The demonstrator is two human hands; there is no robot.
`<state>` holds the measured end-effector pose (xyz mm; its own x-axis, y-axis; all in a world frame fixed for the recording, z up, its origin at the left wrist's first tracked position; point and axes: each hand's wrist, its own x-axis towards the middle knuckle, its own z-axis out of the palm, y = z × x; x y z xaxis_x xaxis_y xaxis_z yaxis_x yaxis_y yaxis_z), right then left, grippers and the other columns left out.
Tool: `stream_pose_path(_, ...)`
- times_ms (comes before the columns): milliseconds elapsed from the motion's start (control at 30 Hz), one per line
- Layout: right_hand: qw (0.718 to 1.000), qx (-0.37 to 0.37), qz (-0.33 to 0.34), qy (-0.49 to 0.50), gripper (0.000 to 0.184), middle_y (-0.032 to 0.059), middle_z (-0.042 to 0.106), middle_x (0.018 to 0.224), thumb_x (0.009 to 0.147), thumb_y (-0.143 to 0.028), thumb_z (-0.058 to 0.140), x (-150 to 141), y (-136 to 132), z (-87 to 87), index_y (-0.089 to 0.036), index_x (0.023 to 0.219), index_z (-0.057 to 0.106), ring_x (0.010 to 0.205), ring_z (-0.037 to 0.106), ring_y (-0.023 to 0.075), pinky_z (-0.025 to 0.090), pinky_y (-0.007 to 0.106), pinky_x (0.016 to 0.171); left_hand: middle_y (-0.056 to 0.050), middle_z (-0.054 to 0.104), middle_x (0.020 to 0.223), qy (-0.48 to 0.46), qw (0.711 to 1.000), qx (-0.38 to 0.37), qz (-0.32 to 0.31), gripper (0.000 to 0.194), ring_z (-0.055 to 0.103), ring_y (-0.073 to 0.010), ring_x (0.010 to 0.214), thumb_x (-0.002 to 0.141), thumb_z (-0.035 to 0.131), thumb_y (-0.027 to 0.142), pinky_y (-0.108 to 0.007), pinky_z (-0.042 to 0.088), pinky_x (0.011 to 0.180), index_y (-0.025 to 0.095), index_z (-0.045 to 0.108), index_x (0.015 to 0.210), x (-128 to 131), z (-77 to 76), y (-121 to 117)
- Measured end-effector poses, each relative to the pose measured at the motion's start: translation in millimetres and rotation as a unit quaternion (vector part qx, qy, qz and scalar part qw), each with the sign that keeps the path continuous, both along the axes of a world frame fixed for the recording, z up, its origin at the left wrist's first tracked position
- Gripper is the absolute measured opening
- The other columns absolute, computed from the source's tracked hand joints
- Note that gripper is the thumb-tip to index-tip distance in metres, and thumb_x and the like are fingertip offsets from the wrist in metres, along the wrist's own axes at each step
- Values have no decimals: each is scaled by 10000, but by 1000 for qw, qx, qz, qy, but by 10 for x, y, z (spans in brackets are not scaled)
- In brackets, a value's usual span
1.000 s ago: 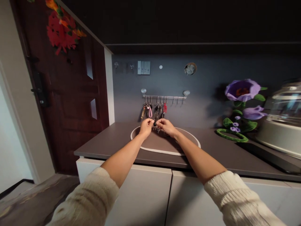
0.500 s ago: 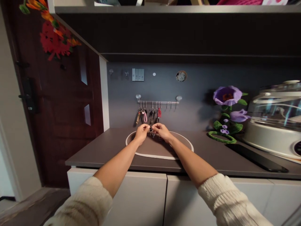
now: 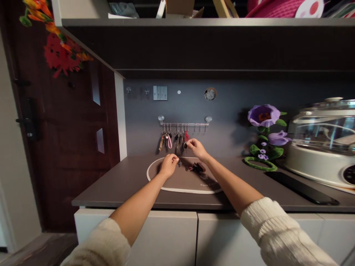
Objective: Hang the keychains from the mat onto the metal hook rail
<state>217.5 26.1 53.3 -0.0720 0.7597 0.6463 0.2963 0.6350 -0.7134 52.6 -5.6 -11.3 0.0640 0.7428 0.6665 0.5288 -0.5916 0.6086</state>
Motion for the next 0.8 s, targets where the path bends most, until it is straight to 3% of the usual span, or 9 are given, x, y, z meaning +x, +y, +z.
stream_pose_path(167,991,-70,-27,111,77,-32,491,615,738,-204,496,82,146,287,-159,679,473,550,460,65,429,208,594,-25,572,753,18,1000,-17,16,140,515,-104,676,779,476,209,-228,402,671,148,586,718,2,-19,19)
stream_pose_path(400,976,-138,-27,166,167,-45,433,498,803,-127,419,-16,255,582,-151,642,456,475,460,53,472,208,549,-39,598,796,9,999,-34,22,140,539,-114,712,784,474,204,-241,419,704,151,589,723,-3,-34,41)
stream_pose_path(800,967,-156,-98,174,127,-6,526,586,805,-128,435,-63,509,606,-149,685,471,478,514,68,508,257,529,-37,592,787,0,999,-39,21,133,539,-117,714,776,471,191,-248,425,714,155,580,709,-17,-54,66)
